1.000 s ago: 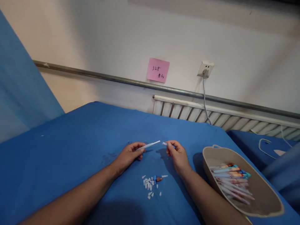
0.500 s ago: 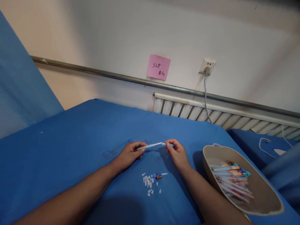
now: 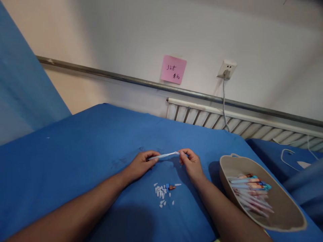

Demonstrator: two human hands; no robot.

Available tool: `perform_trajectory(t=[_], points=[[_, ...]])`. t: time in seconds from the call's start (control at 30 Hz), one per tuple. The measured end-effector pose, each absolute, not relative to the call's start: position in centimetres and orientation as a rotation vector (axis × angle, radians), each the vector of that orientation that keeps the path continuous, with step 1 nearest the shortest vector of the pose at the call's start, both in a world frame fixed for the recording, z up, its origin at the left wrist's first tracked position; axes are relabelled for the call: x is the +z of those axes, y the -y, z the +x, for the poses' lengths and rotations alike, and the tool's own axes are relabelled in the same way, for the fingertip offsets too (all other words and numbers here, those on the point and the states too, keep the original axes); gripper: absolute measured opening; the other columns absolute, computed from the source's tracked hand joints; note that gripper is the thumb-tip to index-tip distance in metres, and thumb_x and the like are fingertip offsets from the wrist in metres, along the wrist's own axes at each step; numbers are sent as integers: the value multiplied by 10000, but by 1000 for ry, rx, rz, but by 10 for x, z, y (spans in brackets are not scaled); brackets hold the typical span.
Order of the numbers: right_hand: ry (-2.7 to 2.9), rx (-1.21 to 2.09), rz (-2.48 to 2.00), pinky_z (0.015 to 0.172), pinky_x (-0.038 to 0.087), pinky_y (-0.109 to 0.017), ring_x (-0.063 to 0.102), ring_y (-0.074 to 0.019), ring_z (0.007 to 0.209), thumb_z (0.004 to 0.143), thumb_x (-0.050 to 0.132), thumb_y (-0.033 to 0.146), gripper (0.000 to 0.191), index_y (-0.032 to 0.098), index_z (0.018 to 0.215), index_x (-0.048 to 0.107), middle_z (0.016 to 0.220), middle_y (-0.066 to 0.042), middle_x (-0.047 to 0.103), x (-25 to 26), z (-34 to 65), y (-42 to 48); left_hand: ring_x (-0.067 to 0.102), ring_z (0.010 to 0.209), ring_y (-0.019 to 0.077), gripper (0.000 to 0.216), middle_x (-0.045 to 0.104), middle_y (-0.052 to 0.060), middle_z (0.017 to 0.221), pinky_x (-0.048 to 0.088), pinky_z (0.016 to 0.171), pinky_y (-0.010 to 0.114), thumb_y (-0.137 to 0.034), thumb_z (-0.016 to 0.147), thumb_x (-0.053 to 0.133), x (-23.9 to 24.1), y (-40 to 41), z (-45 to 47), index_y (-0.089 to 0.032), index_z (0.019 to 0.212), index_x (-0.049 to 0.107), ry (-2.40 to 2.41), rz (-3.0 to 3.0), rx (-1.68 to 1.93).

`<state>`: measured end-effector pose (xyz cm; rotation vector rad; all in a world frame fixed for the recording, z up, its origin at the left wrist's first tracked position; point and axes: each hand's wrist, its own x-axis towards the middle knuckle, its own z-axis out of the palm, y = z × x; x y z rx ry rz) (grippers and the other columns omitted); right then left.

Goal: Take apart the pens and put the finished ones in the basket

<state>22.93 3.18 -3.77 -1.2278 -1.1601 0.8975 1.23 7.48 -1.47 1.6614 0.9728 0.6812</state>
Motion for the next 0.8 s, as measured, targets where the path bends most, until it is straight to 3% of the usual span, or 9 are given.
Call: perform_trajectory(t=[0.17, 0.27, 0.5, 0.8], points=[[1256, 882, -1290, 467, 309, -211, 397, -91, 483, 766, 588, 473, 329, 157, 838, 645, 559, 37, 494, -41, 226, -30, 428, 541, 99, 337, 510, -42, 594, 317, 513, 204, -404, 762, 585, -9, -71, 13, -141, 961, 649, -985, 1647, 688], [1345, 876, -1281, 484, 338, -213, 434, -98, 507, 772, 588, 436, 299, 158, 853, 664, 594, 23, 537, -44, 222, -28, 419, 508, 90, 332, 494, -51, 553, 312, 493, 198, -398, 758, 594, -10, -70, 13, -138, 957, 646, -984, 1618, 681], [1364, 833, -1280, 568, 437, -239, 555, -142, 613, 766, 599, 369, 248, 171, 882, 693, 676, -19, 632, -48, 219, -28, 515, 534, 96, 305, 608, -5, 681, 426, 539, 227, -393, 719, 637, -16, -73, 14, -138, 886, 635, -953, 1491, 692], [1398, 837, -1278, 595, 448, -251, 572, -146, 632, 766, 600, 359, 219, 189, 866, 696, 743, -24, 655, -46, 216, -25, 523, 561, 102, 262, 612, -4, 683, 428, 558, 228, -369, 714, 649, -13, -70, 13, -147, 854, 654, -960, 1541, 676]])
